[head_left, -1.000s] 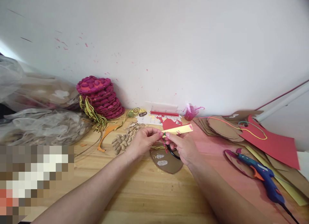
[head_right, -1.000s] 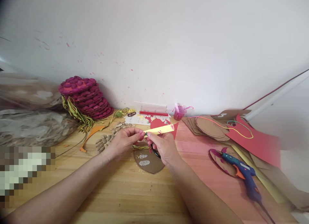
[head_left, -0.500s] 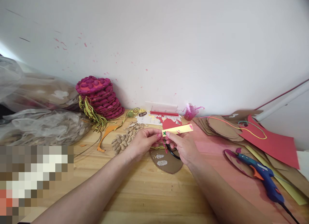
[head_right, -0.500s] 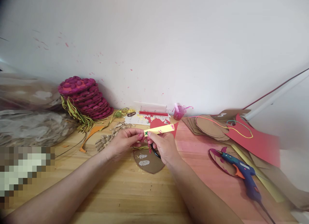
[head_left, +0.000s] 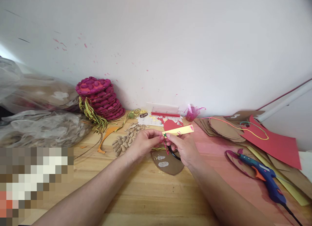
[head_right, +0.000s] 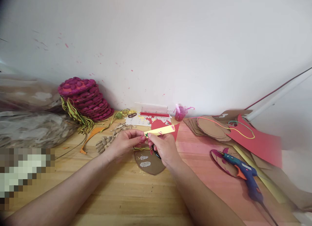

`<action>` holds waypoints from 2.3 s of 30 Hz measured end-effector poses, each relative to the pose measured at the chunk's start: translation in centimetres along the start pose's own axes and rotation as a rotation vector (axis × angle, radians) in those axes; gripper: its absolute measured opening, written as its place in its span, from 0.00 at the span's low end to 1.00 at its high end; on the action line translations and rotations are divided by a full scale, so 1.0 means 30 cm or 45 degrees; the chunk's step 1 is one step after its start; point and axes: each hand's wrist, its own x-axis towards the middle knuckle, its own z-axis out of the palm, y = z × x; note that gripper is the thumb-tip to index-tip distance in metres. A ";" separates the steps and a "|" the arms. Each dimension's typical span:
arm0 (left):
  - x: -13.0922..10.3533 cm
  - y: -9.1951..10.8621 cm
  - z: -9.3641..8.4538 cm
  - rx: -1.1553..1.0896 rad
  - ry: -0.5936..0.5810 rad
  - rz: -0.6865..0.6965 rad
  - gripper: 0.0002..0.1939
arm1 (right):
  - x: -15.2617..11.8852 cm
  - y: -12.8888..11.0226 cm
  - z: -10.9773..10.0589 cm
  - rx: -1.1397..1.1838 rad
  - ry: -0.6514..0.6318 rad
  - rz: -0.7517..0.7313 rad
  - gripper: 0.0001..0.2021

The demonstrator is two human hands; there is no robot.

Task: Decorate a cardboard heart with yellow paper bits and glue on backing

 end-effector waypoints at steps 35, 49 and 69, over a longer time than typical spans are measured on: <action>-0.006 0.031 0.006 0.012 0.047 -0.018 0.11 | 0.002 0.004 -0.004 -0.031 -0.022 -0.033 0.10; 0.000 0.016 0.004 -0.051 -0.033 0.013 0.14 | -0.006 -0.012 0.001 0.000 -0.029 -0.022 0.12; 0.004 0.011 0.002 -0.064 -0.122 0.015 0.16 | 0.001 0.007 -0.006 -0.033 -0.046 -0.106 0.12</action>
